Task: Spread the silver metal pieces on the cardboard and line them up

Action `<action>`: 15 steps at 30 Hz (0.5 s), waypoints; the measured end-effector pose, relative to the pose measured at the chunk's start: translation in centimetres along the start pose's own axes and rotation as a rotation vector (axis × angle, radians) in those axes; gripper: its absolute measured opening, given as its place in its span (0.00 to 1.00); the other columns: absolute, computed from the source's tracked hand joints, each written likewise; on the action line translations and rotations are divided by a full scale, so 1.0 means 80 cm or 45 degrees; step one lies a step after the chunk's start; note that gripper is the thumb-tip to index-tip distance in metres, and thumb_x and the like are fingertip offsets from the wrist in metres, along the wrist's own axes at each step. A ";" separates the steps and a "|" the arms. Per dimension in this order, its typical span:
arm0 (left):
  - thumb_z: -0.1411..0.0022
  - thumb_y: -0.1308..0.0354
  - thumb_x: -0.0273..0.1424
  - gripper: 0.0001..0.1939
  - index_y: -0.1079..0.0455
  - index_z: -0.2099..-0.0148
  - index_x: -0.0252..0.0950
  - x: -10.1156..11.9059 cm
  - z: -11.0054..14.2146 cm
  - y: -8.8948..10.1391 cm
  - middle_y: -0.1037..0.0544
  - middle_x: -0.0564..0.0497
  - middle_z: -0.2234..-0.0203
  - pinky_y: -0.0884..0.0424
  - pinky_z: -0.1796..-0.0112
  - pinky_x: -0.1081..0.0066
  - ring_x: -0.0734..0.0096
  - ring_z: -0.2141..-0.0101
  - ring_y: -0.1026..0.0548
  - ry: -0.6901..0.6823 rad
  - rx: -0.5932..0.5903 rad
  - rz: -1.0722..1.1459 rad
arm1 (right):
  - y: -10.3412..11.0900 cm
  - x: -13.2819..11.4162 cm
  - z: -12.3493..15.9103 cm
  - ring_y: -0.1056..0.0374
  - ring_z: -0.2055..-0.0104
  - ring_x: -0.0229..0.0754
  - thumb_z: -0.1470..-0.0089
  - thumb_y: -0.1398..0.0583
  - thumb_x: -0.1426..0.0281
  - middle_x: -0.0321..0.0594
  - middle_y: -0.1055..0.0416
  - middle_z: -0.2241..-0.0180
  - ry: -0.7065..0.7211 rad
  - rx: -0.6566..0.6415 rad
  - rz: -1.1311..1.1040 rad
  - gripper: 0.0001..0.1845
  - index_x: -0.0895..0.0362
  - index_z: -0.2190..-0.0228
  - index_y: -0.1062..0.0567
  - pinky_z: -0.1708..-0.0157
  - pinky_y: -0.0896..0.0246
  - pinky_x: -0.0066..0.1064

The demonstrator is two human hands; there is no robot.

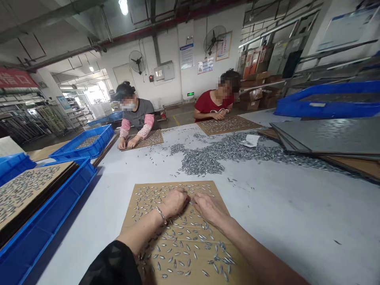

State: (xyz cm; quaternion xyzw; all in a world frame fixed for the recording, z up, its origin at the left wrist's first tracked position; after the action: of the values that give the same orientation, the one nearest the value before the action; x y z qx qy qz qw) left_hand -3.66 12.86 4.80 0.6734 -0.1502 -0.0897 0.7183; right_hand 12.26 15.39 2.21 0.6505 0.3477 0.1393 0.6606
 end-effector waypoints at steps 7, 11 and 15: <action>0.33 0.48 0.25 0.11 0.23 0.60 0.31 0.003 -0.010 -0.002 0.20 0.38 0.61 0.25 0.57 0.66 0.58 0.59 0.20 0.062 -0.090 -0.089 | 0.000 -0.012 0.023 0.29 0.56 0.48 0.43 0.46 0.82 0.48 0.22 0.61 0.212 0.110 0.301 0.16 0.58 0.65 0.19 0.54 0.41 0.37; 0.33 0.48 0.25 0.12 0.23 0.60 0.30 0.003 -0.017 -0.004 0.19 0.35 0.61 0.25 0.58 0.65 0.56 0.60 0.19 0.116 -0.107 -0.087 | 0.002 -0.012 0.030 0.28 0.57 0.48 0.43 0.45 0.82 0.47 0.23 0.63 0.246 0.028 0.312 0.15 0.58 0.68 0.19 0.54 0.41 0.36; 0.35 0.46 0.26 0.10 0.23 0.58 0.29 0.002 -0.017 -0.001 0.19 0.35 0.59 0.25 0.56 0.65 0.56 0.58 0.20 0.136 -0.110 -0.074 | 0.017 -0.008 0.016 0.27 0.60 0.44 0.35 0.49 0.75 0.46 0.22 0.62 -0.007 -0.003 0.183 0.18 0.57 0.66 0.20 0.60 0.41 0.33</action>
State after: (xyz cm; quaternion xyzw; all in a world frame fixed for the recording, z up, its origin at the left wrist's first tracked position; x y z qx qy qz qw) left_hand -3.01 14.09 4.70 0.6497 -0.0882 -0.0809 0.7507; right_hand 12.99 14.16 3.55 0.6735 0.2981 0.1851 0.6506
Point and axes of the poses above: each hand's wrist, its own z-axis away from the middle knuckle, its own y-axis out of the back of the hand, x = y × z, the point moved 2 cm from there along -z, towards the middle knuckle
